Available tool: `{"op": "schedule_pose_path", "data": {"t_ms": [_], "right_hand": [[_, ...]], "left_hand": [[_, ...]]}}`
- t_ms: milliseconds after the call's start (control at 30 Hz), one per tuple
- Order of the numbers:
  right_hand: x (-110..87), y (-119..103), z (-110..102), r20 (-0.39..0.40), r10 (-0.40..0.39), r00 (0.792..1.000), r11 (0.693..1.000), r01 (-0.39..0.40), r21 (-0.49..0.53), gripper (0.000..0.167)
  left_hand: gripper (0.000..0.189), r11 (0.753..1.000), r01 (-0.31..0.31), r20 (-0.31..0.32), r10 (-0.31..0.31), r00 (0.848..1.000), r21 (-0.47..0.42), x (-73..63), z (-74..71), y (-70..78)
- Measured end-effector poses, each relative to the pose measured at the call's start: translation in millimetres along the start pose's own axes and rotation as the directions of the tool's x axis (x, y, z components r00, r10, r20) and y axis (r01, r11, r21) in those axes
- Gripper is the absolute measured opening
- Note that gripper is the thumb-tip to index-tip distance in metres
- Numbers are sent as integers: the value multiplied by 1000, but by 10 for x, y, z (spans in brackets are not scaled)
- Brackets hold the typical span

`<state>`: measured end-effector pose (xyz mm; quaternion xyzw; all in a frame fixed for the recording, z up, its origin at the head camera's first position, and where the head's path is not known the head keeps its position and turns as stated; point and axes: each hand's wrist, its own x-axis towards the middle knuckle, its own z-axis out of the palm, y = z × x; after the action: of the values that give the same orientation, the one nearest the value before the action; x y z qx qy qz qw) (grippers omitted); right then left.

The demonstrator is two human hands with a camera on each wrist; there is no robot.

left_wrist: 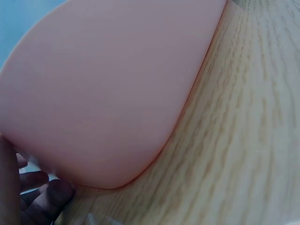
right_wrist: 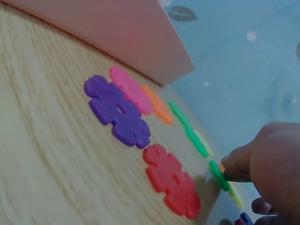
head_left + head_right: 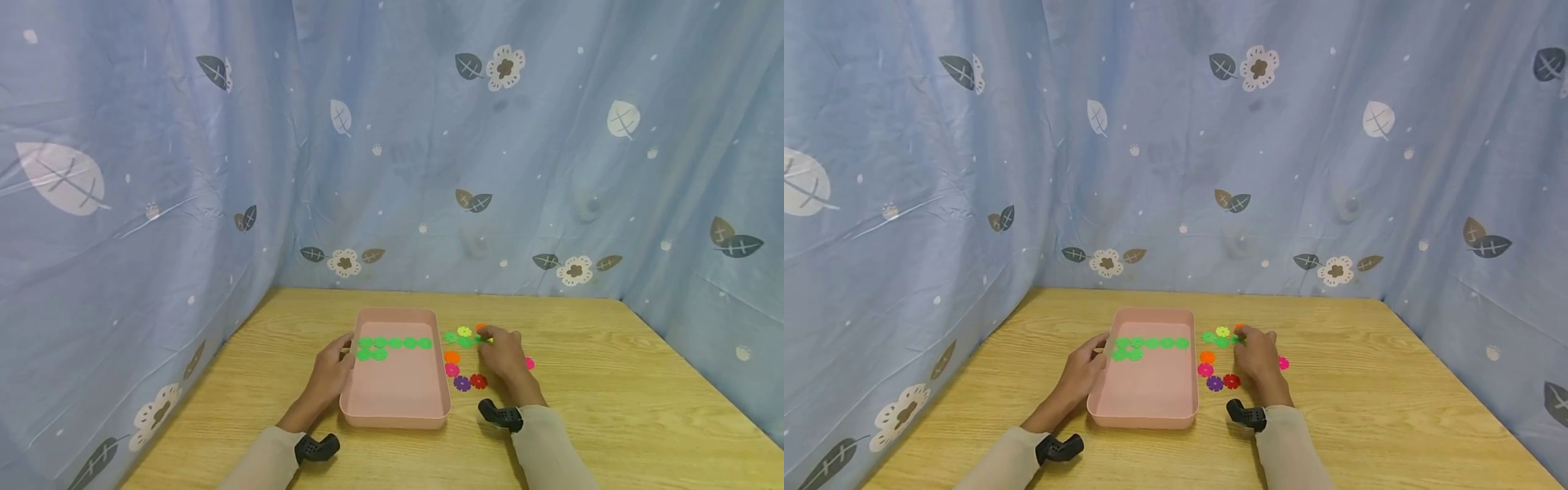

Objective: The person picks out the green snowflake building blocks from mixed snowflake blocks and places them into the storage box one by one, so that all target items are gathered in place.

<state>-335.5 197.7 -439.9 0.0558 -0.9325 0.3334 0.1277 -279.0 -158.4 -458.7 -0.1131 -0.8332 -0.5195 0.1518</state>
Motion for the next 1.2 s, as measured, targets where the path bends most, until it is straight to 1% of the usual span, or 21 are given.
{"op": "schedule_pose_path", "data": {"t_ms": [100,233,467,600,700,833,967,1100,1200], "right_hand": [[19,14,2,-29,-4,1000,1000,3,-27,32],[37,48,17,-42,0,999,998,-3,-67,32],[90,85,42,-42,35,998,992,-40,-120,32],[102,91,26,-23,62,998,989,-64,-133,31],[94,92,16,-9,66,998,989,-67,-134,30],[81,91,5,0,71,997,993,-71,-92,29],[62,75,-13,-3,69,998,998,-69,-13,19],[38,-8,-18,-76,47,996,995,-40,92,11],[43,-134,-10,-143,23,989,984,3,180,10]], "left_hand": [[48,1000,-5,0,5,1000,-3,3,1,-3],[48,1000,-7,2,7,1000,-2,6,10,-23],[49,1000,-5,-2,5,1000,-3,9,0,-34],[50,1000,-4,7,4,1000,-14,9,-6,-28],[49,1000,-8,13,8,1000,-15,6,-1,-34],[49,1000,-16,15,16,1000,-20,3,7,-30],[49,1000,-21,13,21,1000,-10,-1,15,-23],[49,1000,-20,11,20,1000,7,-4,10,-19],[50,1000,-11,3,11,1000,11,-6,-14,-11]]}}
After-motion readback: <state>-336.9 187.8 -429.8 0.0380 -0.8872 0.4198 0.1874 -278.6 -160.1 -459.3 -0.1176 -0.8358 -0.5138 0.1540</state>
